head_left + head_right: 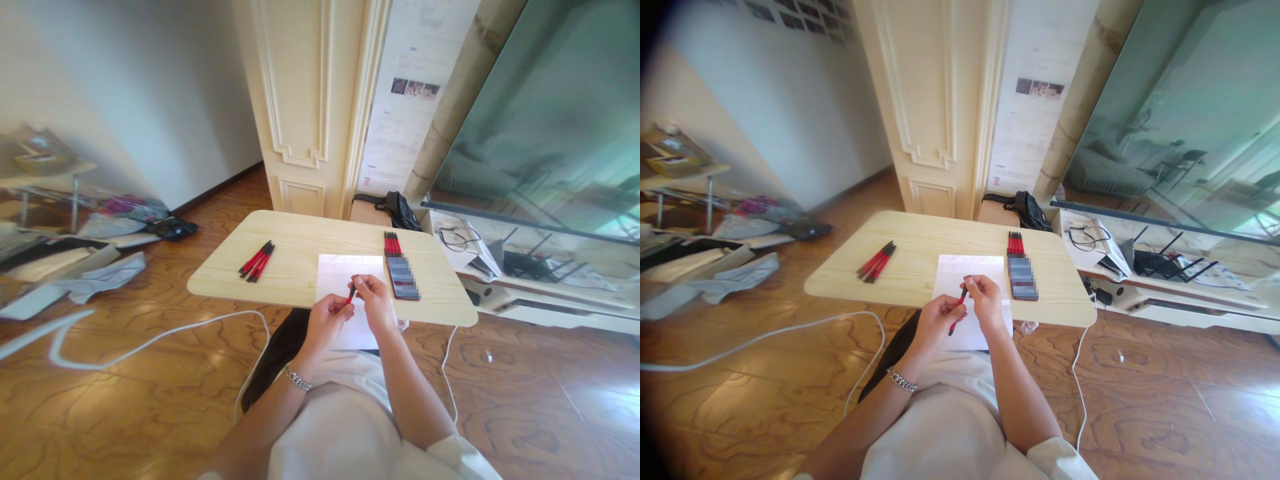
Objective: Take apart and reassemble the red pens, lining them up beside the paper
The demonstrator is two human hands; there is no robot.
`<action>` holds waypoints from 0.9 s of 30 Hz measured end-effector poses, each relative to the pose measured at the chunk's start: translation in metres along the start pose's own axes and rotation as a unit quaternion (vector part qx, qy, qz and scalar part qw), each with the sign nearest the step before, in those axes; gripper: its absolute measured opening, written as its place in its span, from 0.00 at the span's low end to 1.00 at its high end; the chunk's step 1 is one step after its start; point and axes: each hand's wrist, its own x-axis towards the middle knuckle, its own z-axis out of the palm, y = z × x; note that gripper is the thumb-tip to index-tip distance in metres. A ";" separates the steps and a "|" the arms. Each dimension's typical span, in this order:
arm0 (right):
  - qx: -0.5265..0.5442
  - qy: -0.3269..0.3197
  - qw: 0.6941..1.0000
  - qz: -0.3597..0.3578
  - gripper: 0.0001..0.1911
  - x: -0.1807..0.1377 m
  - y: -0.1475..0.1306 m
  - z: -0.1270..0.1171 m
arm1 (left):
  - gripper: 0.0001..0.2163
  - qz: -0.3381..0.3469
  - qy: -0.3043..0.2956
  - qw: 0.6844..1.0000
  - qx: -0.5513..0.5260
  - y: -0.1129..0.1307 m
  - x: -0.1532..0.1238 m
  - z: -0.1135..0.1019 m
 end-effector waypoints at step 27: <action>-0.025 0.012 0.999 -0.019 0.15 0.003 0.006 -0.004 | 0.12 0.021 0.000 0.999 0.037 -0.008 -0.001 -0.001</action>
